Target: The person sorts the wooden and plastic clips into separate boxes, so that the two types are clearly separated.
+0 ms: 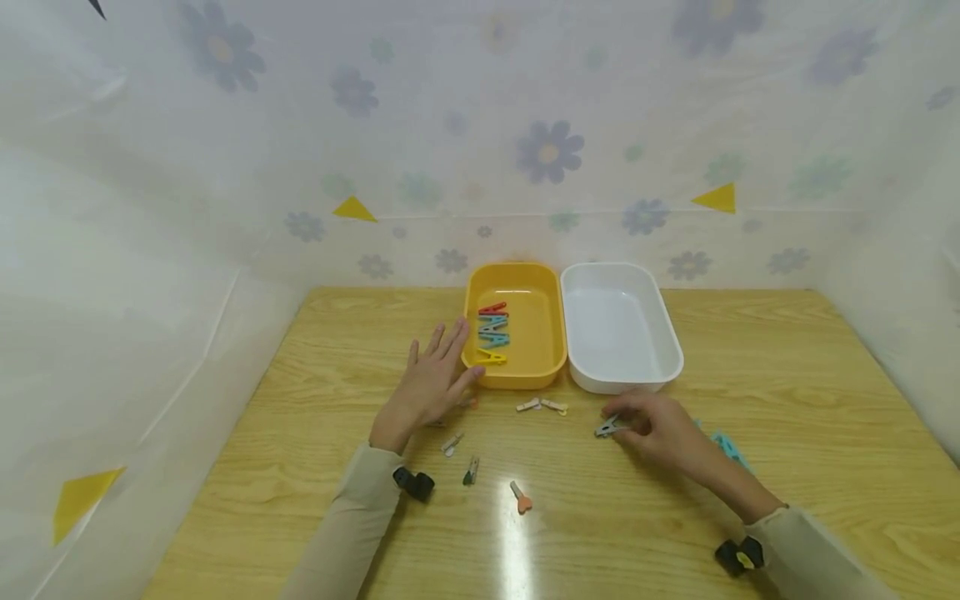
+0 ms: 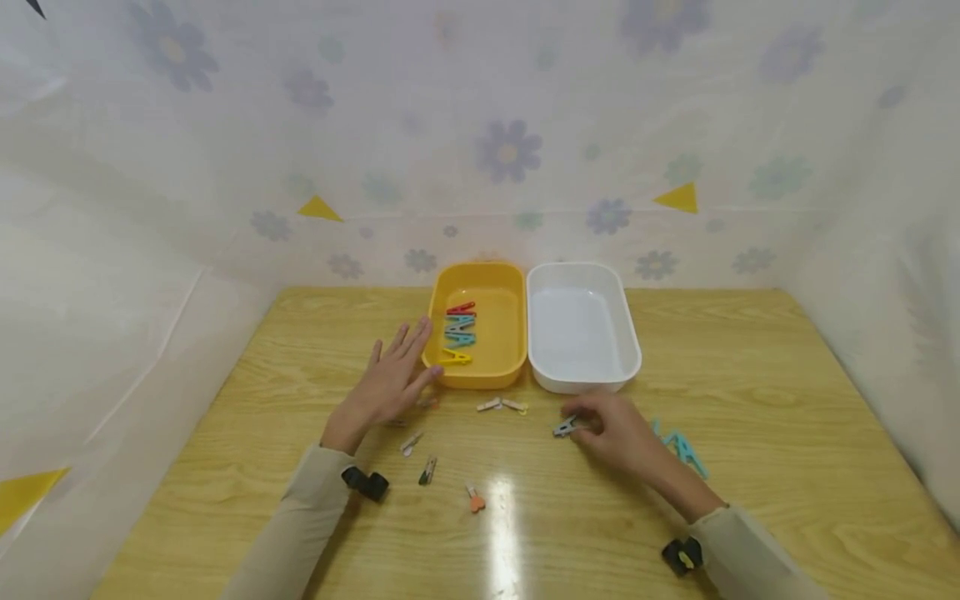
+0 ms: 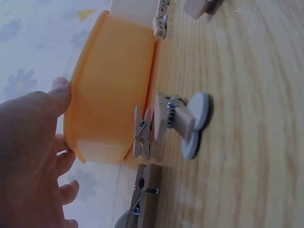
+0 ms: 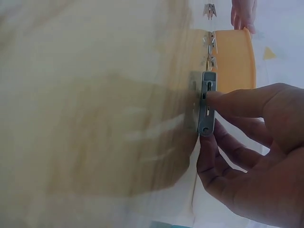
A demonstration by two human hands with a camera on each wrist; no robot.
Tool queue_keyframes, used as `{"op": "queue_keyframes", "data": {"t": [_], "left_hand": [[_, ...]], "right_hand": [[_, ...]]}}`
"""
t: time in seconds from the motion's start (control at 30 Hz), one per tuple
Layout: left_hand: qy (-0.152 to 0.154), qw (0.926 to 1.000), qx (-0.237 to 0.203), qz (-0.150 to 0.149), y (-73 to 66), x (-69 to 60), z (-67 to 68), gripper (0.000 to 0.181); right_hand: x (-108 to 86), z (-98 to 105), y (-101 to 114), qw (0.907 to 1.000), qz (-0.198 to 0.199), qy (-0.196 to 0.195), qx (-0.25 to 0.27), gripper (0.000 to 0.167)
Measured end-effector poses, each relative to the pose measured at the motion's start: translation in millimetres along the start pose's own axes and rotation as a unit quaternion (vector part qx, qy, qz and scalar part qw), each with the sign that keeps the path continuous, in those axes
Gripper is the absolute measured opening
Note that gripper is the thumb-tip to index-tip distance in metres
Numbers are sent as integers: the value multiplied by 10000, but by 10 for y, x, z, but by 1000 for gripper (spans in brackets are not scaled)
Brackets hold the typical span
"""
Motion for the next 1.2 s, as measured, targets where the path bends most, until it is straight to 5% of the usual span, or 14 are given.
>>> {"op": "queue_keyframes", "data": {"t": [0.5,1.03,1.2], "left_hand": [[42,10000,-9,-47,-8,-12,-6,79],[-36,9999,-121,-62,-22,-2,13,78],[17,9999,-116,-24,-13,-5,21,78]], "right_hand": [[-45,3,-4,9975,-348,65,-608,28],[-27,151,383,9961,734,-441,225,33],[16,218,418,9957,720,-485,321,30]]}}
Point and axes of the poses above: each hand's wrist, its own x-axis towards the middle knuckle, its own z-axis out of the back of the hand, y = z × x, the point moved 5 cm from there along x, towards the middle knuckle, and after that the axes turned 4 degrees about x, right-handed, at the moved point
